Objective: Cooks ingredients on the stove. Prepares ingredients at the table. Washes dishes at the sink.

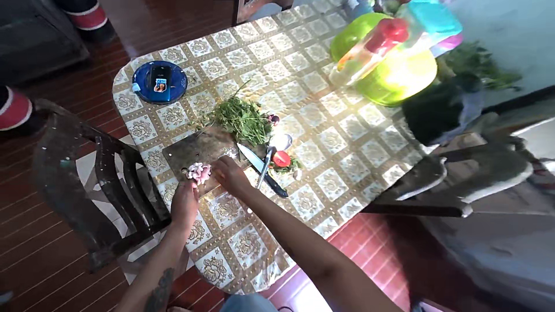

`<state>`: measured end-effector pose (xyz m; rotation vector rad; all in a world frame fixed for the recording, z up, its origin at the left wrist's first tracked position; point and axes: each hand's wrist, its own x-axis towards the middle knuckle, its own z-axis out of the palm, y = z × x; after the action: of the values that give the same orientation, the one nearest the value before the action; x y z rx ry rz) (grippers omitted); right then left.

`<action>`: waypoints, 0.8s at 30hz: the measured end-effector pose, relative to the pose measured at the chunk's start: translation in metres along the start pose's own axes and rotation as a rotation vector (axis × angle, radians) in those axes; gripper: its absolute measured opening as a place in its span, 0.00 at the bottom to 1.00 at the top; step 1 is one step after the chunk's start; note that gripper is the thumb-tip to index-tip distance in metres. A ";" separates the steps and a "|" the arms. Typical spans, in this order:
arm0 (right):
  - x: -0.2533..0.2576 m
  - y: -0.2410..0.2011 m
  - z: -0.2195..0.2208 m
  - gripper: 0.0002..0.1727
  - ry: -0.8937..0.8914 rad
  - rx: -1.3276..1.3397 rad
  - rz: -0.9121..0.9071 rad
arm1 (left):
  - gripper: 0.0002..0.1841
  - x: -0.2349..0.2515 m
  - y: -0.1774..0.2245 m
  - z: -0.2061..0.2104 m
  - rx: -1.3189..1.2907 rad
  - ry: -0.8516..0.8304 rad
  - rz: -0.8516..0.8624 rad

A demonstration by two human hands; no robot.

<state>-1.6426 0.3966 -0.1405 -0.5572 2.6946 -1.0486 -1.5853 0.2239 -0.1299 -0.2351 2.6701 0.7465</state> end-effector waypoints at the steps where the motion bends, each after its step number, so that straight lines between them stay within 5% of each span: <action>1: 0.006 -0.004 0.005 0.22 0.007 0.059 -0.055 | 0.14 0.002 -0.002 0.001 -0.098 0.042 0.010; 4: 0.024 -0.009 0.030 0.30 -0.075 0.154 -0.146 | 0.15 0.004 -0.004 0.005 -0.482 0.147 -0.049; 8: 0.037 -0.003 0.059 0.29 -0.196 -0.131 -0.298 | 0.16 -0.005 -0.009 0.008 -0.799 0.251 -0.266; 16: 0.045 -0.007 0.061 0.15 -0.202 -0.262 -0.329 | 0.15 -0.030 -0.034 0.015 -0.979 0.355 -0.308; 19: 0.059 -0.008 0.052 0.17 -0.294 -0.156 -0.278 | 0.14 -0.032 -0.035 0.016 -0.982 0.342 -0.308; 21: 0.066 -0.009 0.042 0.15 -0.188 -0.030 -0.202 | 0.14 -0.032 -0.031 0.012 -0.951 0.313 -0.286; 24: 0.066 -0.014 0.027 0.14 0.019 0.549 0.174 | 0.13 -0.026 -0.027 0.007 -0.726 0.269 -0.149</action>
<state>-1.6904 0.3439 -0.1537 -0.2065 2.2601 -1.6490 -1.5529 0.2060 -0.1383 -0.7486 2.4518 1.7066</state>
